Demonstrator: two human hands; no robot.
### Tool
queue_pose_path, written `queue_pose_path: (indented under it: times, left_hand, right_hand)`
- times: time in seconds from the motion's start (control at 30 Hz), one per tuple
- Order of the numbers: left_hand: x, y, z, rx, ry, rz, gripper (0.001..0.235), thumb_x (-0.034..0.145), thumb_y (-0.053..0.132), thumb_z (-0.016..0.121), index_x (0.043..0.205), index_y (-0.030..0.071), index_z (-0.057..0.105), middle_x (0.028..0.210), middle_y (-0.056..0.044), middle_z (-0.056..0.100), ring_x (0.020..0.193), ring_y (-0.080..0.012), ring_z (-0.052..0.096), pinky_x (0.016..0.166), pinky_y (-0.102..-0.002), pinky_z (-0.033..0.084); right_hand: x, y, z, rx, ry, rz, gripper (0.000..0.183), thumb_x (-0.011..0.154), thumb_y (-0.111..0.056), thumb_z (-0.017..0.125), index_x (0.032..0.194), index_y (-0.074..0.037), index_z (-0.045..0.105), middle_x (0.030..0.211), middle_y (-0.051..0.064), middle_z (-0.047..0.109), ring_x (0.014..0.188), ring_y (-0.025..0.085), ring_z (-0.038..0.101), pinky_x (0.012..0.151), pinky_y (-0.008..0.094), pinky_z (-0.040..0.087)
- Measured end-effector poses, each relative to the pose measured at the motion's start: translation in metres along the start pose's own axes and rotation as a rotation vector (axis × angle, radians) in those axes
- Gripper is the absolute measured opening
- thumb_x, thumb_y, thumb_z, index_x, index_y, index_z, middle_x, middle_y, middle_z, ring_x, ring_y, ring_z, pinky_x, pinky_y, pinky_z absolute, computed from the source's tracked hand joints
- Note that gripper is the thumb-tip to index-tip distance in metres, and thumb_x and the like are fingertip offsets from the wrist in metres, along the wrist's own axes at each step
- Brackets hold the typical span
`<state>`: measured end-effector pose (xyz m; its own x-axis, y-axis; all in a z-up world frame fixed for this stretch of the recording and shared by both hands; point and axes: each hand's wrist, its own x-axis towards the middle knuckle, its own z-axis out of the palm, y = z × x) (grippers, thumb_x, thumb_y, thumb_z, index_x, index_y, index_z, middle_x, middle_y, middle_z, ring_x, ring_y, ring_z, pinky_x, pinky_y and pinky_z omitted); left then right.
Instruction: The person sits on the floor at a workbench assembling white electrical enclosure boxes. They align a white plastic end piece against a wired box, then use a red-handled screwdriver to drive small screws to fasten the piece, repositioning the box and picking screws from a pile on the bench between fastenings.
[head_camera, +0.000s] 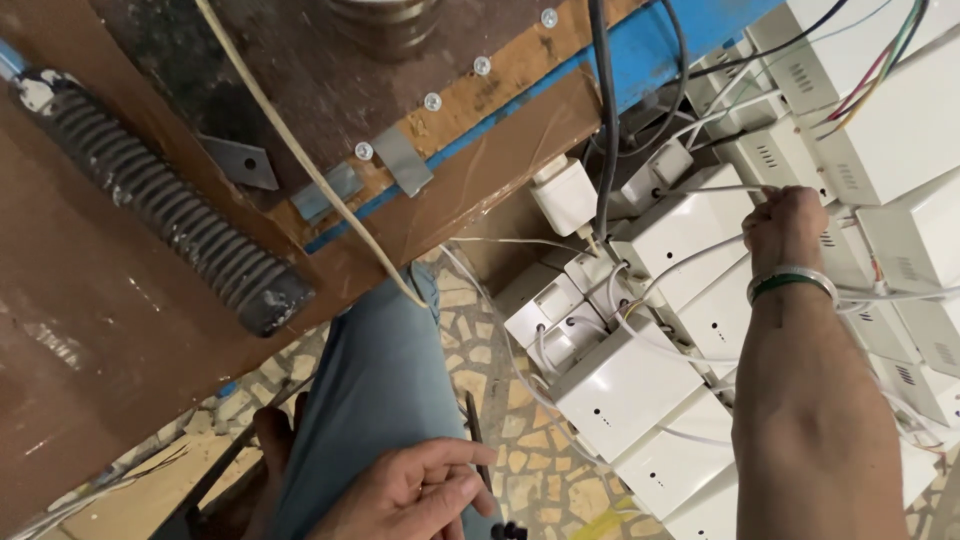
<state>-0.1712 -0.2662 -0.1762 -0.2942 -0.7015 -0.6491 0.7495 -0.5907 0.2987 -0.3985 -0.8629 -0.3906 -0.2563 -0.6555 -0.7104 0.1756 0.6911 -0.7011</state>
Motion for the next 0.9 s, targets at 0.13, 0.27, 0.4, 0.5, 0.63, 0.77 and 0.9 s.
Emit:
queue_pose_path:
  times: [0.13, 0.27, 0.4, 0.5, 0.63, 0.77, 0.9]
  left_hand:
    - [-0.002, -0.005, 0.001, -0.029, -0.010, 0.026, 0.049, 0.108, 0.020, 0.048, 0.154, 0.003, 0.045, 0.120, -0.013, 0.066, 0.074, -0.0102, 0.061, 0.072, -0.034, 0.057]
    - [0.001, -0.007, 0.003, -0.012, 0.004, 0.071, 0.047, 0.106, 0.019, 0.049, 0.150, 0.001, 0.048, 0.115, -0.015, 0.067, 0.072, -0.0118, 0.064, 0.070, -0.035, 0.059]
    - [-0.003, 0.006, 0.009, 0.032, 0.053, 0.022, 0.046, 0.105, 0.020, 0.050, 0.147, 0.001, 0.052, 0.111, -0.014, 0.068, 0.069, -0.0115, 0.064, 0.066, -0.032, 0.059]
    - [-0.006, 0.012, 0.011, 0.069, 0.079, 0.004, 0.046, 0.105, 0.021, 0.050, 0.146, 0.001, 0.052, 0.110, -0.013, 0.068, 0.072, -0.0118, 0.065, 0.066, -0.032, 0.059]
    - [-0.007, 0.016, 0.011, 0.131, 0.086, 0.027, 0.047, 0.106, 0.023, 0.051, 0.147, 0.000, 0.053, 0.109, -0.014, 0.069, 0.073, -0.0110, 0.065, 0.067, -0.031, 0.059]
    - [-0.007, 0.017, 0.010, 0.106, 0.092, 0.018, 0.049, 0.104, 0.025, 0.051, 0.147, 0.002, 0.051, 0.110, -0.012, 0.069, 0.075, -0.0123, 0.066, 0.068, -0.032, 0.059]
    - [-0.010, 0.029, 0.015, 0.086, 0.118, -0.061, 0.055, 0.101, 0.030, 0.051, 0.153, 0.010, 0.051, 0.112, -0.007, 0.069, 0.078, -0.0125, 0.067, 0.074, -0.034, 0.062]
  right_hand:
    - [0.001, 0.011, -0.002, 0.011, -0.045, -0.067, 0.017, 0.089, -0.008, 0.045, 0.080, -0.003, 0.059, 0.064, 0.004, 0.053, 0.045, 0.012, 0.038, 0.043, 0.028, 0.027]
    - [0.003, 0.010, -0.007, 0.033, -0.039, -0.129, 0.020, 0.091, -0.009, 0.047, 0.082, -0.001, 0.063, 0.062, 0.003, 0.047, 0.045, 0.013, 0.036, 0.043, 0.029, 0.025]
    - [-0.008, 0.012, -0.014, 0.027, -0.016, -0.172, 0.019, 0.093, -0.012, 0.051, 0.083, -0.003, 0.064, 0.060, 0.002, 0.043, 0.045, 0.012, 0.037, 0.043, 0.029, 0.026]
    - [-0.015, 0.023, -0.018, 0.008, -0.026, -0.188, 0.019, 0.095, -0.015, 0.053, 0.083, -0.004, 0.064, 0.060, 0.002, 0.042, 0.045, 0.012, 0.037, 0.043, 0.028, 0.027]
    - [-0.020, 0.033, -0.019, 0.013, -0.088, -0.215, 0.012, 0.091, -0.009, 0.053, 0.082, -0.005, 0.060, 0.063, 0.003, 0.056, 0.045, 0.013, 0.042, 0.042, 0.031, 0.028]
    - [-0.025, 0.027, -0.023, -0.022, 0.040, -0.129, 0.013, 0.088, -0.008, 0.050, 0.078, -0.007, 0.058, 0.063, 0.003, 0.060, 0.044, 0.012, 0.038, 0.043, 0.029, 0.026]
    - [-0.007, 0.011, -0.040, -0.066, -0.094, -0.094, 0.014, 0.093, -0.009, 0.054, 0.080, -0.006, 0.058, 0.063, 0.000, 0.041, 0.047, 0.011, 0.035, 0.045, 0.028, 0.027]
